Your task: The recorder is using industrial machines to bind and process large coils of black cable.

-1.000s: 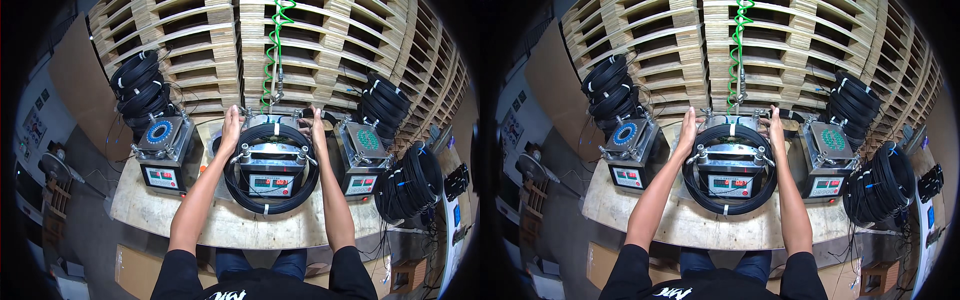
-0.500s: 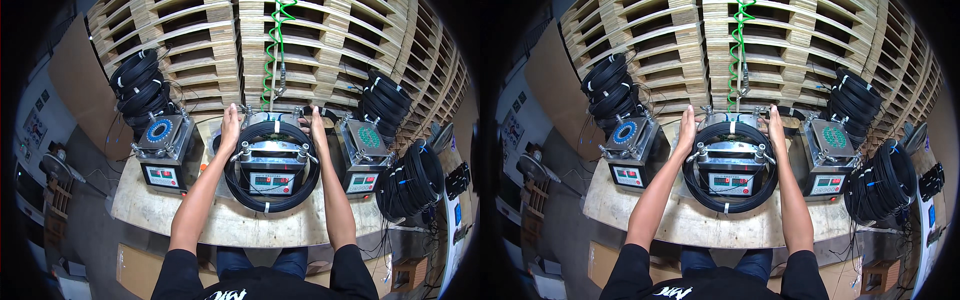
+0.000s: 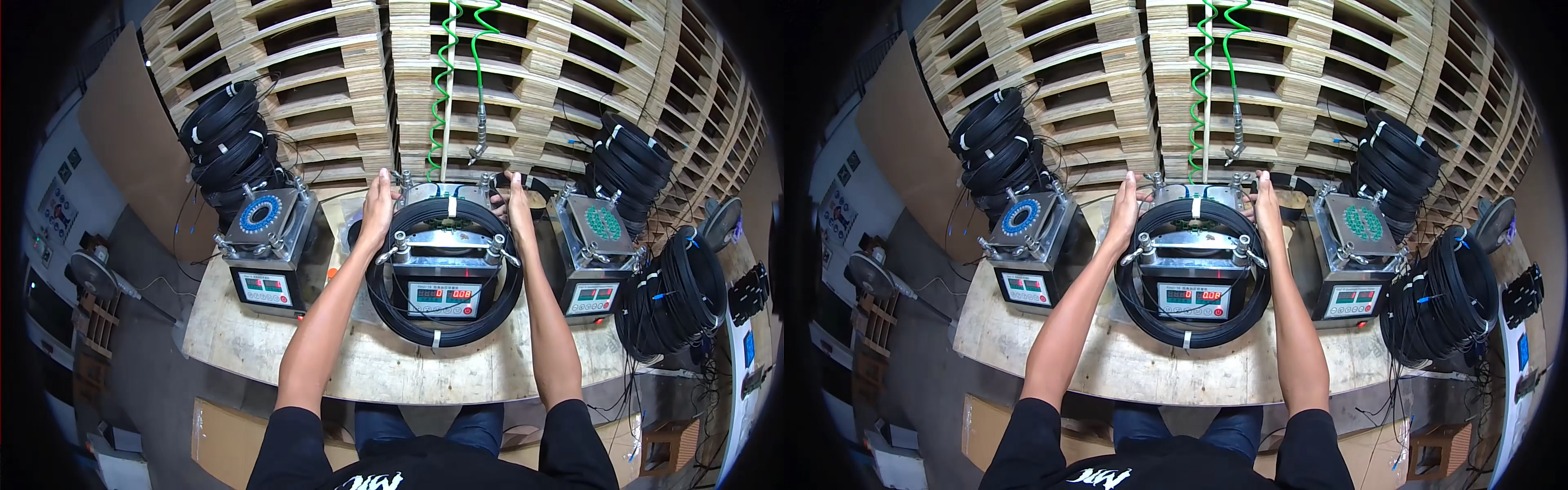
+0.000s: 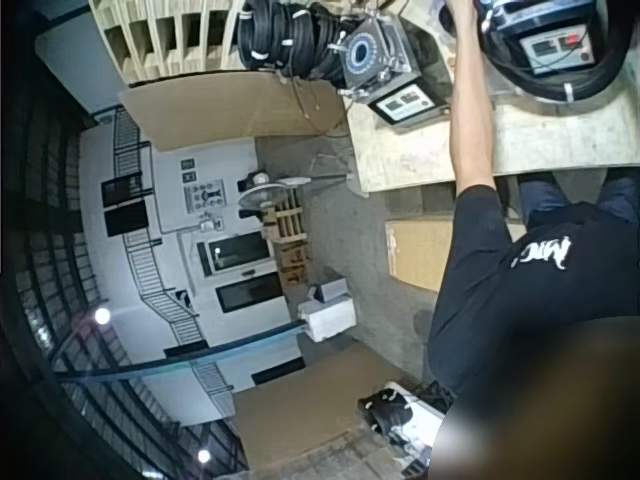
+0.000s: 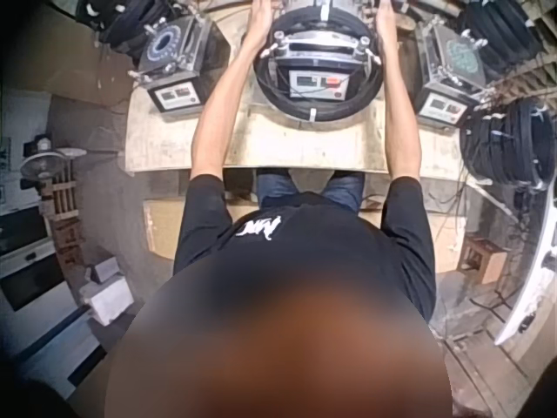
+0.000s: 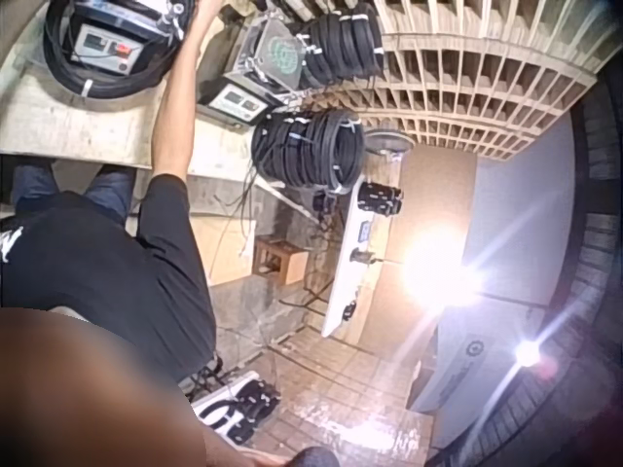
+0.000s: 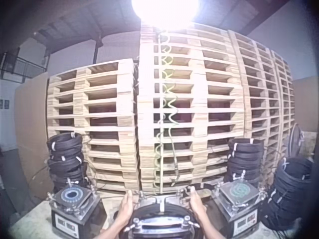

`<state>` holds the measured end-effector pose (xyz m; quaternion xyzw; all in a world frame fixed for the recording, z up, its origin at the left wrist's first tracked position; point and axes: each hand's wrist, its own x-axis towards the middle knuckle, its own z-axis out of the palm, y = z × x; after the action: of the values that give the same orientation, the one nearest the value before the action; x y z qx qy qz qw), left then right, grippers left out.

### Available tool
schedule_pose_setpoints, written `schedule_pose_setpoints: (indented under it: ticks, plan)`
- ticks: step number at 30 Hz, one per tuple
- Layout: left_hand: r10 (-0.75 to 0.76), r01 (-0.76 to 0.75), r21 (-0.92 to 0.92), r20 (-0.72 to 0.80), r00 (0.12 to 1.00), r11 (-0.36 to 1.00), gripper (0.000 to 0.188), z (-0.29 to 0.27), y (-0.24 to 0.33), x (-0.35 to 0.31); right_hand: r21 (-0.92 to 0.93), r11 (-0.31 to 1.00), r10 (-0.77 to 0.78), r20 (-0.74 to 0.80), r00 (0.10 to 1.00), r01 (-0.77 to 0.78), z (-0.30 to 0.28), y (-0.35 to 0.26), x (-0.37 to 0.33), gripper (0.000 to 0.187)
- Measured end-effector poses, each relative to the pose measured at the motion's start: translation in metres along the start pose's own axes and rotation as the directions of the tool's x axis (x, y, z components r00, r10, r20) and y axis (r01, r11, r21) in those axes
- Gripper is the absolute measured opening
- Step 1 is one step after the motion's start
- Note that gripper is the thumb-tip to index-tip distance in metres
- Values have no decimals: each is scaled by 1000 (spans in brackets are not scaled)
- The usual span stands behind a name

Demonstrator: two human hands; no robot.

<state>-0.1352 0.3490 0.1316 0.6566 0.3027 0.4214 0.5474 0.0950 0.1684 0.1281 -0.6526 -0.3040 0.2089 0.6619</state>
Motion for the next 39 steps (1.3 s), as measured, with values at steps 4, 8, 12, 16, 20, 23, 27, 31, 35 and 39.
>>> schedule_pose_setpoints:
  ticks: [4,8,12,16,20,23,27,31,35,39]
  plan:
    - [29,-28,42,-33,999,999,71,-3,-3,0,41,999,17,28,999,-18,6,-10,-5,81]
    - [-25,28,58,-55,998,998,67,-4,5,-6,121,991,53,24,998,-55,9,-17,-14,84]
    - [-31,31,-44,-1,1000,999,61,-1,8,-8,194,981,23,4,1000,-24,8,-10,-8,82]
    - [43,-40,-39,66,997,998,59,-4,2,-2,163,986,-13,-29,1000,18,7,-2,-3,81]
    - [-15,15,4,138,990,1000,58,-7,-5,3,97,995,21,0,1000,-21,2,5,3,80]
    - [-1,-1,16,113,994,1000,58,-5,-5,1,90,995,42,34,999,-45,0,5,4,80]
    - [30,-29,-14,76,997,999,55,-5,-7,1,104,992,62,79,995,-70,3,-4,0,80]
    - [-52,58,-67,85,995,996,52,-5,-6,1,119,989,77,87,993,-87,4,-11,-8,81]
    - [-8,21,-95,132,991,995,51,-6,-10,4,128,991,38,3,999,-38,10,-17,-14,81]
    - [-9,25,-108,152,988,994,49,-5,-11,5,90,996,13,-15,1000,-12,6,-8,-8,80]
